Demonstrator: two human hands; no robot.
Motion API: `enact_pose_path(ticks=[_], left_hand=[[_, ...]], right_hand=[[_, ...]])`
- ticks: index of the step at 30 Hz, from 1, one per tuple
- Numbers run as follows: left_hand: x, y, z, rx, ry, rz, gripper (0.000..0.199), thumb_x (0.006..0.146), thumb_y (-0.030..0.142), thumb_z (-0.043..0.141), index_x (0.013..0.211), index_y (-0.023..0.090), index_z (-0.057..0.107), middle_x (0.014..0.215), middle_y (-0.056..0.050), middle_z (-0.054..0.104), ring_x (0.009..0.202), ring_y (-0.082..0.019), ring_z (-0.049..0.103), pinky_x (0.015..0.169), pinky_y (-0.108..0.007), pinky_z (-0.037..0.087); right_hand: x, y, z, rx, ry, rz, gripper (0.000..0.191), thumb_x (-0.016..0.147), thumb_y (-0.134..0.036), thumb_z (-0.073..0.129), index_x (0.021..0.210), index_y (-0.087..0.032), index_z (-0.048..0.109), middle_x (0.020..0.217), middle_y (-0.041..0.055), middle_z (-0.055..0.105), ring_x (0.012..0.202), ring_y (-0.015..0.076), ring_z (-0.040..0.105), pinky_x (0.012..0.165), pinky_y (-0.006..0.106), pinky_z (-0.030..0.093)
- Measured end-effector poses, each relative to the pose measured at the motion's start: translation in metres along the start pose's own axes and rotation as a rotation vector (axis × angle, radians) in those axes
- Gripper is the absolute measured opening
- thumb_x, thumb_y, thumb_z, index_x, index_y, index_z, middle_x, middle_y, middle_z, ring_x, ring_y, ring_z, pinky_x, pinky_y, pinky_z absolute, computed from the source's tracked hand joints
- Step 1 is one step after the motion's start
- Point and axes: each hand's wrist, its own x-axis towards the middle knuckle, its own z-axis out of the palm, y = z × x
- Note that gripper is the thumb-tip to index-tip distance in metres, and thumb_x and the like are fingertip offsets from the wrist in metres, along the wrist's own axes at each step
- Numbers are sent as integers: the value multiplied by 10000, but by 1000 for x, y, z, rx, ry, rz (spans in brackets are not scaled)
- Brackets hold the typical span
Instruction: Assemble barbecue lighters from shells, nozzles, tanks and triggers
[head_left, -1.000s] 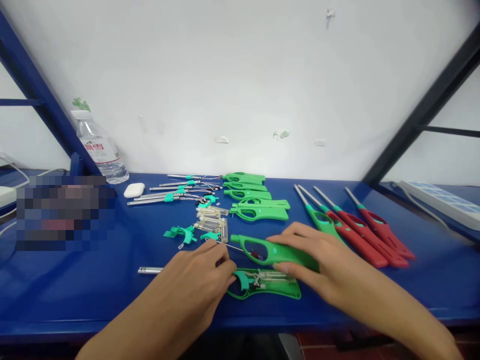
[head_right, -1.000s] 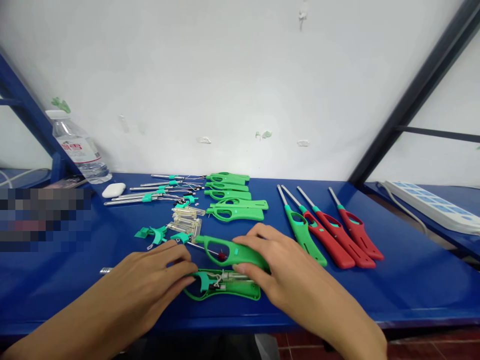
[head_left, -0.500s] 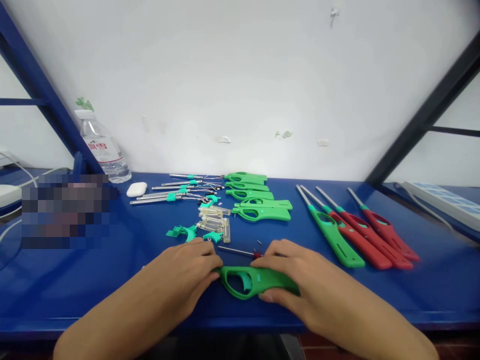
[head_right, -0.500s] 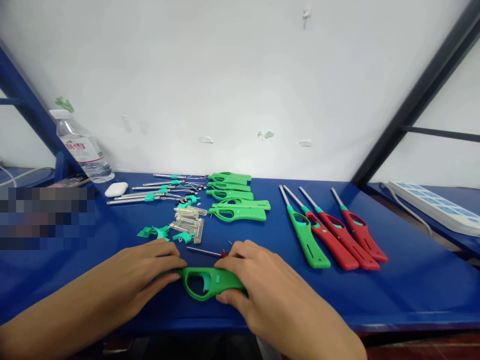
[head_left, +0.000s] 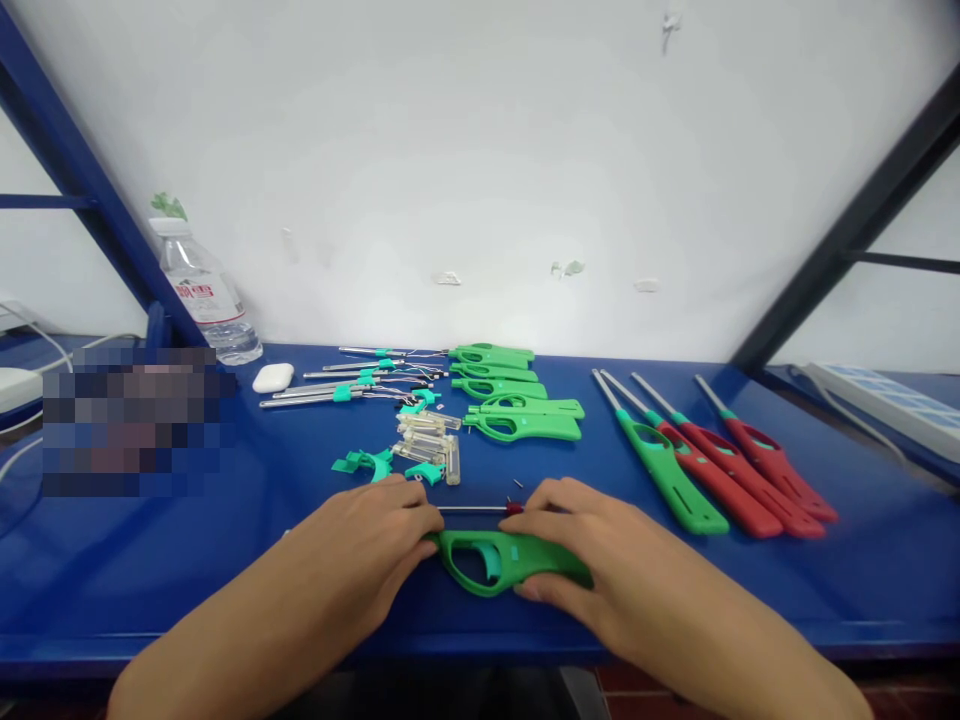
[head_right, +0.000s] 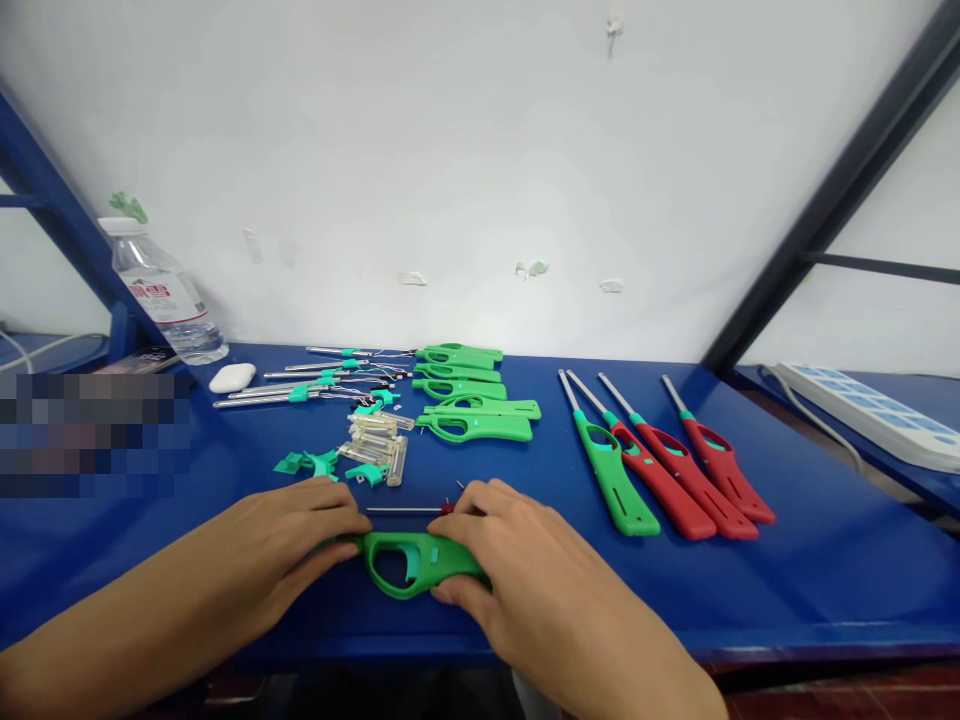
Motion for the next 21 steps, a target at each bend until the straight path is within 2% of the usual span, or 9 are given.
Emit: enact_pose_path(ticks=[4, 11, 14, 21], left_hand=[[1, -1, -1, 17, -8, 13, 343, 1023, 76, 553, 1191, 327, 714, 1197, 12, 738, 1149, -211, 689, 1011, -346, 490], [2, 2, -1, 20, -18, 7, 323, 1036, 90, 552, 1194, 327, 705, 1225, 12, 735, 1169, -216, 684, 1013, -351, 482], [4, 6, -2, -3, -21, -49, 299, 1048, 114, 533, 1157, 322, 720, 1165, 5, 740, 1093, -223, 695, 982, -369, 487], [17, 14, -5, -34, -12, -137, 286, 1007, 93, 541, 855, 226, 743, 910, -30, 730, 829, -206, 703, 765, -301, 503]], right_hand=[[2, -1, 0, -8, 3, 5, 238, 938, -261, 810, 1166, -319, 775, 1230, 8, 692, 1111, 251, 679, 1018, 428, 518], [6, 0, 2, -14, 1, 15, 282, 914, -277, 841, 1186, -312, 775, 1196, 9, 700, 1091, 247, 684, 1008, 416, 513], [5, -1, 0, -4, -17, 24, 233, 921, -290, 833, 1149, -317, 790, 1174, 8, 713, 1054, 250, 698, 966, 406, 524], [9, 0, 8, 41, 17, 67, 179, 908, -267, 838, 1085, -289, 826, 1119, 28, 735, 1021, 250, 691, 945, 375, 519]])
